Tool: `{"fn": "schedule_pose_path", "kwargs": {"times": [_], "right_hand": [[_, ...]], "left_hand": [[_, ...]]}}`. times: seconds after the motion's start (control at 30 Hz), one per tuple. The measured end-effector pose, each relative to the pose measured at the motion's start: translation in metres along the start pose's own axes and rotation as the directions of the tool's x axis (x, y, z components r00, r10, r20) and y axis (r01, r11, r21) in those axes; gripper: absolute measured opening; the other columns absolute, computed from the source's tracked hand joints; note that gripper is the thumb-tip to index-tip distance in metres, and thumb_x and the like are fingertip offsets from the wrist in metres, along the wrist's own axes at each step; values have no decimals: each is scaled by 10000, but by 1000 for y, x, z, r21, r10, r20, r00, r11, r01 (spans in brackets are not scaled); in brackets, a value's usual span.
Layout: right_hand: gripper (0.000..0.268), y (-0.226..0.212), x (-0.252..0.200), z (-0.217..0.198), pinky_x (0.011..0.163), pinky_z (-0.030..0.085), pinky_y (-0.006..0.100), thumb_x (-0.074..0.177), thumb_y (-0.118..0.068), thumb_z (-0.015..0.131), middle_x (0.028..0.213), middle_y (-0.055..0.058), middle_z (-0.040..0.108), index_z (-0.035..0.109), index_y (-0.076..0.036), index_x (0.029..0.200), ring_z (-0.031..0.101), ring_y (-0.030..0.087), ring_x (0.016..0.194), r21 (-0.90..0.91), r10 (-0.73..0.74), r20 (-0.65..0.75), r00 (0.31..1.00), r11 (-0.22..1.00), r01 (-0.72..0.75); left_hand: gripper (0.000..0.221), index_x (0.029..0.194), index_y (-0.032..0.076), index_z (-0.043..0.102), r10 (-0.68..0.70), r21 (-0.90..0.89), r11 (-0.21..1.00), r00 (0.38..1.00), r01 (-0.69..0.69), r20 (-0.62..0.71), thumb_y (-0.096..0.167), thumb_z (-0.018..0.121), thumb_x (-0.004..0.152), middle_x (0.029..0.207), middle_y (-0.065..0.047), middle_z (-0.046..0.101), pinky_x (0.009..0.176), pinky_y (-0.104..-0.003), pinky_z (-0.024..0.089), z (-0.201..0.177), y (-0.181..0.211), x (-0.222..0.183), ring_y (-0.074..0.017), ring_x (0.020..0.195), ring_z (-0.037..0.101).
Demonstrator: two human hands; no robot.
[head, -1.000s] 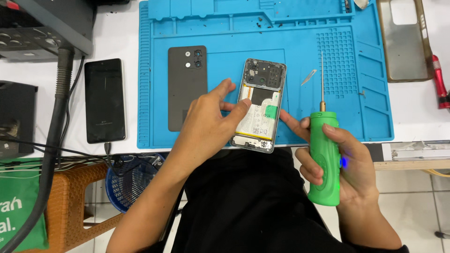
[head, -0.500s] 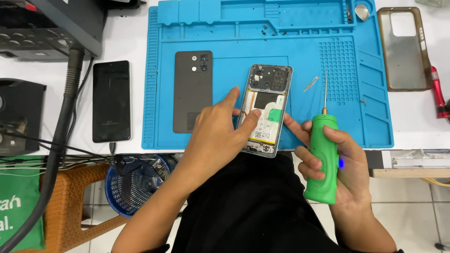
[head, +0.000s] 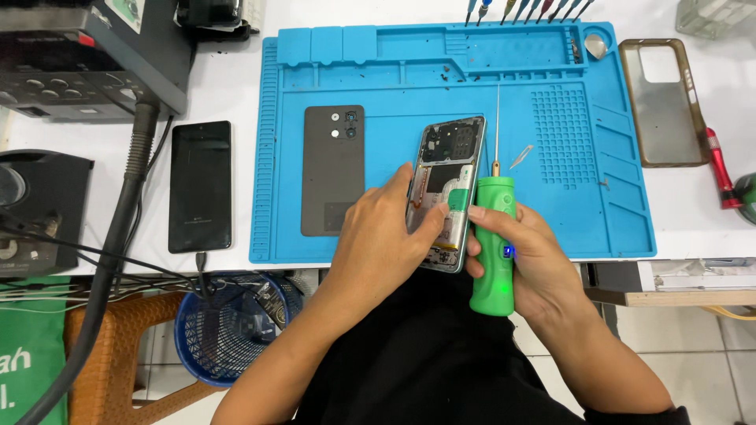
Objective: The person uses a green electric screwdriver to remove screws from the internal frame of a disassembled smartphone. They then switch to tweezers to carefully lift and remove a small metal bracket from the camera module area.
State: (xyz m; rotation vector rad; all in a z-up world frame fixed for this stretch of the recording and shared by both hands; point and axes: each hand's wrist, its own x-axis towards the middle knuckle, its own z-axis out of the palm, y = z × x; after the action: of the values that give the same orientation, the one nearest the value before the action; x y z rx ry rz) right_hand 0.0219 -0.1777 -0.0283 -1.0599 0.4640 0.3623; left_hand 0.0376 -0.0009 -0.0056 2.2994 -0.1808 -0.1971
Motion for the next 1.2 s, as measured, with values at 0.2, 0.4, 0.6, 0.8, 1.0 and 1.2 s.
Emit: {"fn": "schedule_pose_path", "kwargs": {"times": [0.2,0.4,0.6,0.8,1.0,1.2], "right_hand": [[325,4,1,5,362,431,285,800,-51,747,683,81,598,629,-27,1102,508,144,446,-82,-62,-72,995,995,57],[298,10,-10,2,364,384,274,798,-108,705,530,67,471,648,27,1057,427,145,403,-6,-80,-46,996,997,80],[312,24,-14,-7,407,526,343,805,4,701,493,128,502,599,77,1091,537,182,416,26,-294,77,953,956,293],[330,21,-30,-3,358,436,280,785,-21,713,582,77,557,638,60,1097,501,142,400,17,-248,146,958,969,248],[377,32,-25,-8,322,466,317,750,-43,763,715,115,656,660,27,1107,535,184,385,-106,-179,101,979,976,190],[480,4,-42,-13,461,454,305,932,-253,670,1106,178,684,570,56,1285,559,210,475,-125,-323,376,869,911,393]], "left_hand": [[715,1490,52,475,-5,-146,989,998,-3,-55,446,581,904,1372,-21,669,920,-455,478,6,-20,-2,-248,1073,648],[606,1489,33,461,0,-445,891,979,-93,-204,251,619,946,1245,-29,579,551,-247,524,0,-23,-6,-105,838,589],[376,1216,-10,689,-23,-820,560,987,-118,-157,213,747,919,963,-73,716,569,-241,608,19,-41,-1,-128,780,734],[346,1145,81,642,43,-934,355,997,50,70,359,647,939,1005,-18,667,821,-283,541,4,-25,-8,-118,912,648],[389,1174,-42,623,247,-827,-308,879,470,408,330,566,1076,925,-292,688,595,-636,559,11,-27,-17,-511,690,666],[662,1663,52,304,285,-869,-421,948,259,145,184,541,1059,1340,-372,580,1194,-603,384,7,-21,-25,-504,1314,540]]}}
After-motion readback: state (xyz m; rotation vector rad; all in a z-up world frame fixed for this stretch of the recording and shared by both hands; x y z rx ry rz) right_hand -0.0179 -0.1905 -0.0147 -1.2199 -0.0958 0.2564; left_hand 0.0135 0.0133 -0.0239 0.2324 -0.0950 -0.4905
